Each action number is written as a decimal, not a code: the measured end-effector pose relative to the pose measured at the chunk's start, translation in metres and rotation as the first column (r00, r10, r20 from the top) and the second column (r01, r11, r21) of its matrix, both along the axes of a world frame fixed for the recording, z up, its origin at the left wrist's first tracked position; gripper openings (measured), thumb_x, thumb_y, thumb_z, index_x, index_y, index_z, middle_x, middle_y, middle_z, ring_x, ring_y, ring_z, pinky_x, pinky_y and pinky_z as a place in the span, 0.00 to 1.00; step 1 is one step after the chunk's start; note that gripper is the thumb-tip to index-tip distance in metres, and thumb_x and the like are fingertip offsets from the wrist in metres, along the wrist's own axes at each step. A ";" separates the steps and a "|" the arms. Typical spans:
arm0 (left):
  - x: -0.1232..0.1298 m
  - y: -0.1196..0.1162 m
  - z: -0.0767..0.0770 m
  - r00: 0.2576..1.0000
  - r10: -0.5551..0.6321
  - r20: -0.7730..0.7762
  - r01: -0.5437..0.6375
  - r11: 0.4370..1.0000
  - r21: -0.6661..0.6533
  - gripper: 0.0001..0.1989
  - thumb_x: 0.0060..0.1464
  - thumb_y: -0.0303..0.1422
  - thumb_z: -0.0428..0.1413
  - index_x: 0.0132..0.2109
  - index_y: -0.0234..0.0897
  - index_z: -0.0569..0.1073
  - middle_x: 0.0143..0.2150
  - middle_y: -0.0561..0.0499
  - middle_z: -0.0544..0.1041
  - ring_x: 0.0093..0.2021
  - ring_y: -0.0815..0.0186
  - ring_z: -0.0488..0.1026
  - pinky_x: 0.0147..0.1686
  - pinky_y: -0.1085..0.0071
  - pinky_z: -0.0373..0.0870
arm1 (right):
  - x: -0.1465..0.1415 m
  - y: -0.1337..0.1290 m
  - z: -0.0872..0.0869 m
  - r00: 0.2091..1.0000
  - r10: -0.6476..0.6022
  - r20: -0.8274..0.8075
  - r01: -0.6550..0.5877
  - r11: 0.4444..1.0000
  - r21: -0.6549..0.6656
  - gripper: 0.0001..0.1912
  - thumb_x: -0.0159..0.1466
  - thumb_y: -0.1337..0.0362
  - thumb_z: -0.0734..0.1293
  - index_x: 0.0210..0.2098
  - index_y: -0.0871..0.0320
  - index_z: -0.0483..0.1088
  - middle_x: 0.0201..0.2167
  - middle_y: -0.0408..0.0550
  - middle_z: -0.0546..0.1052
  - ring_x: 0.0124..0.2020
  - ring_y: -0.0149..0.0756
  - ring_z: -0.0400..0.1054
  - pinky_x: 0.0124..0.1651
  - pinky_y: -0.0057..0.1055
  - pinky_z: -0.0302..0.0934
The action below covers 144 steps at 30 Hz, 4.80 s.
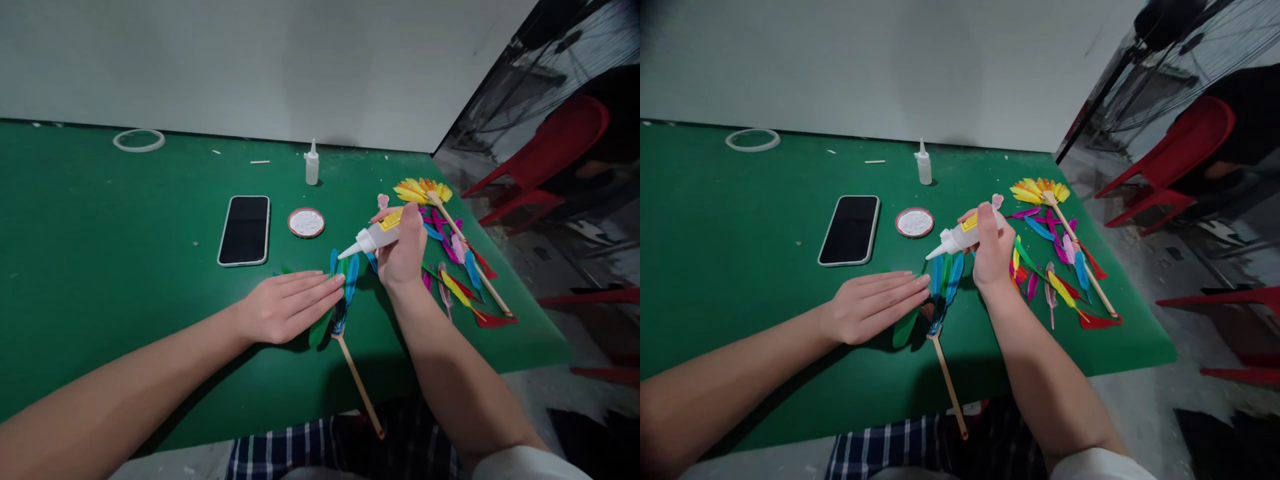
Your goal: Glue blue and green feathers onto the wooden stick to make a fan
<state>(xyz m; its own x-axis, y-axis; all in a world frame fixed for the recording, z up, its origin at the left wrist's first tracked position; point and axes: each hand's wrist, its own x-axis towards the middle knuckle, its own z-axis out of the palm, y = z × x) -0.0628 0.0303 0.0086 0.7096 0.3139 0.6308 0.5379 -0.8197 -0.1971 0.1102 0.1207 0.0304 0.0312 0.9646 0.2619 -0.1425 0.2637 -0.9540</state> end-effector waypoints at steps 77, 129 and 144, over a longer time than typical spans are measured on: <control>0.002 0.046 0.007 0.813 0.568 0.125 -0.033 0.260 -0.965 0.37 0.44 0.31 0.58 0.59 0.42 0.51 0.23 0.56 0.68 0.22 0.72 0.64 0.22 0.76 0.58 | 0.036 -0.011 0.013 0.508 -0.087 0.857 -0.189 0.959 0.210 0.31 0.57 0.56 0.61 0.57 0.55 0.50 0.49 0.52 0.66 0.51 0.47 0.59 0.51 0.47 0.53; 0.007 0.049 -0.003 0.860 0.501 0.093 -0.005 0.190 -0.982 0.34 0.45 0.33 0.56 0.59 0.40 0.52 0.22 0.56 0.68 0.22 0.70 0.64 0.23 0.76 0.58 | 0.036 -0.114 -0.050 0.381 -0.119 0.917 -0.335 0.907 0.257 0.17 0.56 0.56 0.62 0.44 0.48 0.69 0.47 0.49 0.69 0.55 0.49 0.54 0.54 0.54 0.49; 0.007 0.049 -0.004 0.859 0.499 0.114 0.033 0.168 -0.985 0.35 0.45 0.34 0.56 0.59 0.38 0.52 0.22 0.57 0.69 0.23 0.71 0.64 0.25 0.75 0.59 | 0.036 -0.113 -0.052 0.389 -0.102 0.915 -0.357 0.899 0.252 0.17 0.56 0.56 0.62 0.45 0.49 0.68 0.47 0.48 0.69 0.55 0.48 0.53 0.55 0.54 0.48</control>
<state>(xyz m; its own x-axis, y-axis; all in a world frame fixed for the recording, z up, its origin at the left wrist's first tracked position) -0.0554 0.0792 0.0050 0.2972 0.9433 -0.1478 0.5360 -0.0367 0.8434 0.1465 0.0081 -0.0213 -0.5545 0.7531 0.3540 0.6607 0.6571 -0.3631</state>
